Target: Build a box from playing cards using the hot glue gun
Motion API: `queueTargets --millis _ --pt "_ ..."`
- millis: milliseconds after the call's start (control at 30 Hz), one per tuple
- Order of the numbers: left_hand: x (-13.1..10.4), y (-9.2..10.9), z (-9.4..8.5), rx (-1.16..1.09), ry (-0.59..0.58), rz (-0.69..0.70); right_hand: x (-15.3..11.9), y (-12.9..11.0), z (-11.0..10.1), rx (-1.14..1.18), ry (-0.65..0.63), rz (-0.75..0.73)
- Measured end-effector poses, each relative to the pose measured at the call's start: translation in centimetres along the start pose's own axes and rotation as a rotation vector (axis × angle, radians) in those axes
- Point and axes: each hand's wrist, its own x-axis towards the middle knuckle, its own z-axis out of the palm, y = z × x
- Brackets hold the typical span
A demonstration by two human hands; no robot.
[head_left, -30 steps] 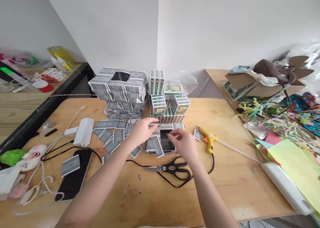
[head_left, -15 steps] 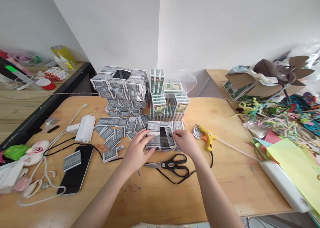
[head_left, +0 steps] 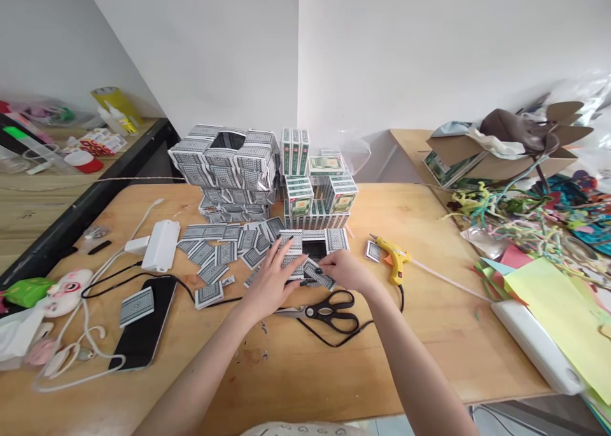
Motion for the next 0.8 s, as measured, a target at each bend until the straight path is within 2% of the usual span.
queueTargets --millis 300,433,633,800 --pt "0.8 -0.1 -0.8 0.007 -0.038 0.038 2.2 -0.1 -1.4 -0.061 -0.130 -0.040" --pt "1.0 -0.3 -0.9 -0.042 -0.061 0.046 3.1 -0.6 -1.5 -0.098 -0.139 -0.071" --pt "0.8 -0.8 -1.1 -0.133 -0.090 0.022 3.0 -1.1 -2.4 -0.161 -0.153 -0.082" --pt "0.7 -1.3 -0.8 -0.180 -0.068 0.027 3.3 -1.4 -1.9 -0.197 -0.138 -0.095"
